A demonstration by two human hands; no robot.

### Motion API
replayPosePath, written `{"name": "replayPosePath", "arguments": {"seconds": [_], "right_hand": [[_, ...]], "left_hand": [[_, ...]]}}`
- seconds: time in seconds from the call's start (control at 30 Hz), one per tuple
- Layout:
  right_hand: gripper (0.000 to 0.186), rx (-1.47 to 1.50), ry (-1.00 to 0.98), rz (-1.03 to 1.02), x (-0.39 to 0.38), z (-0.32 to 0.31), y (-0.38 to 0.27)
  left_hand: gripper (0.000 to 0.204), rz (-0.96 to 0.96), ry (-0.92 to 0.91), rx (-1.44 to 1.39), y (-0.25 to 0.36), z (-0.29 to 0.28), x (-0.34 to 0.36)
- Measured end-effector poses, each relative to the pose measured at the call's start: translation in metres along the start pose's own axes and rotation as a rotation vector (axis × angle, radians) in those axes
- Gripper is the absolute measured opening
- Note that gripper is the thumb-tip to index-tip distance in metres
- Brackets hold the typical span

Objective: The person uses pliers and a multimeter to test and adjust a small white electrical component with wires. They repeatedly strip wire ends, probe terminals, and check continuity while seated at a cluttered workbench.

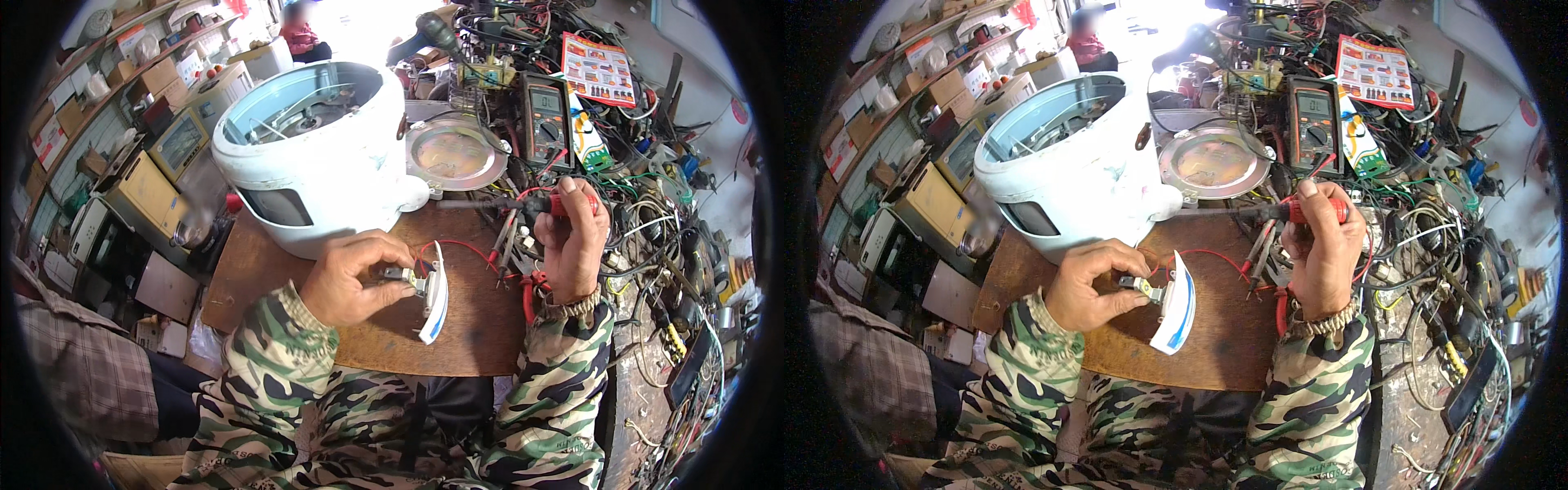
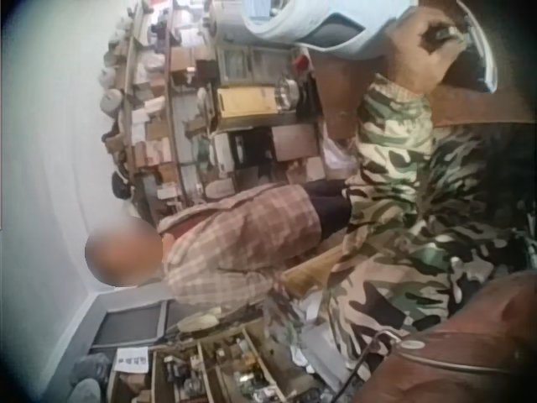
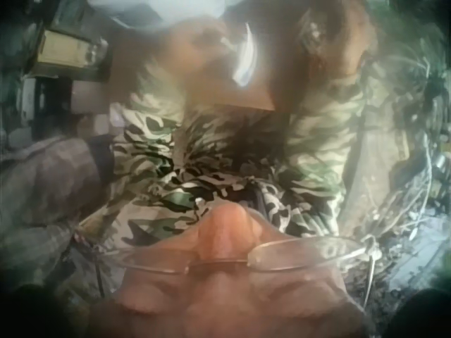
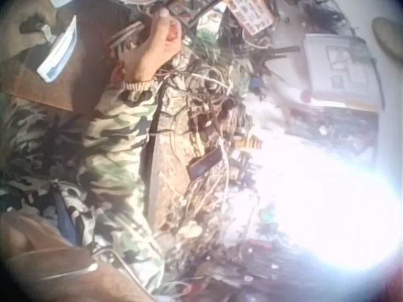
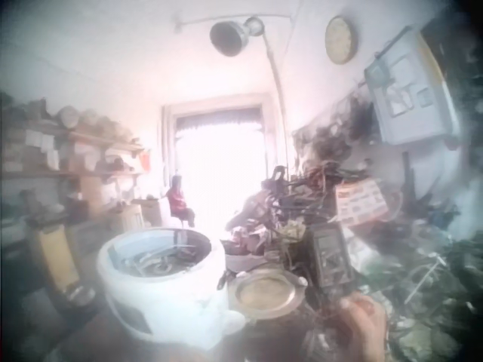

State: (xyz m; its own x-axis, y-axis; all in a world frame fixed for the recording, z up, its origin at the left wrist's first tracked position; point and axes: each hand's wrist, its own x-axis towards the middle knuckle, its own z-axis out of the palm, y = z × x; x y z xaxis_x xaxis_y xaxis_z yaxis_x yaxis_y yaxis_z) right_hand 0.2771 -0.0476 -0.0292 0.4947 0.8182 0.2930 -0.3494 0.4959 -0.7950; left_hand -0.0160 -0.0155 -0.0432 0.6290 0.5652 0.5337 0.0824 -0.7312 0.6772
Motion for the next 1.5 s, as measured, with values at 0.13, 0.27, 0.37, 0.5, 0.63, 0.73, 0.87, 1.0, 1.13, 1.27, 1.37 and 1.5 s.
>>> {"name": "replayPosePath", "arguments": {"seconds": [0.13, 0.27, 0.37, 0.5, 0.63, 0.73, 0.87, 1.0, 1.13, 1.27, 1.37, 1.5], "right_hand": [[0.024, 0.141, -0.139, 0.141, 0.002, -0.008, -0.004], [0.026, 0.047, -0.179, 0.238, 0.004, -0.01, -0.002], [0.021, 0.031, -0.185, 0.276, 0.002, -0.003, -0.004], [0.014, -0.037, -0.239, 0.299, -0.003, 0.004, 0.004], [0.021, -0.101, -0.232, 0.314, -0.007, 0.014, -0.002], [0.02, -0.121, -0.226, 0.31, -0.007, 0.014, 0.0], [0.019, -0.122, -0.219, 0.3, -0.007, 0.012, 0.001], [0.019, -0.12, -0.217, 0.313, -0.007, 0.014, 0.0], [0.018, -0.143, -0.22, 0.32, -0.007, 0.014, 0.0], [0.017, -0.183, -0.287, 0.279, -0.004, 0.006, 0.001], [0.017, -0.233, -0.359, 0.162, -0.007, 0.01, -0.007], [0.018, -0.462, -0.312, -0.032, -0.007, 0.01, -0.009]], "left_hand": [[0.03, 0.019, 0.145, 0.097, 0.01, 0.024, -0.008], [0.028, 0.084, 0.215, 0.195, -0.004, 0.032, -0.015], [0.027, -0.075, 0.164, 0.099, 0.007, 0.028, -0.016], [0.028, -0.064, 0.169, 0.087, -0.008, 0.028, -0.022], [0.028, -0.012, 0.18, 0.093, -0.012, 0.028, -0.02], [0.028, -0.046, 0.117, 0.078, -0.007, 0.026, -0.022], [0.028, -0.046, 0.11, 0.059, -0.009, 0.027, -0.022], [0.028, -0.036, 0.107, 0.079, -0.006, 0.025, -0.022], [0.028, -0.021, 0.106, 0.085, -0.007, 0.024, -0.023], [0.029, -0.023, 0.109, 0.091, -0.009, 0.024, -0.022], [0.03, -0.038, 0.111, 0.1, -0.01, 0.023, -0.023], [0.029, -0.039, 0.115, 0.125, -0.01, 0.023, -0.022]]}}
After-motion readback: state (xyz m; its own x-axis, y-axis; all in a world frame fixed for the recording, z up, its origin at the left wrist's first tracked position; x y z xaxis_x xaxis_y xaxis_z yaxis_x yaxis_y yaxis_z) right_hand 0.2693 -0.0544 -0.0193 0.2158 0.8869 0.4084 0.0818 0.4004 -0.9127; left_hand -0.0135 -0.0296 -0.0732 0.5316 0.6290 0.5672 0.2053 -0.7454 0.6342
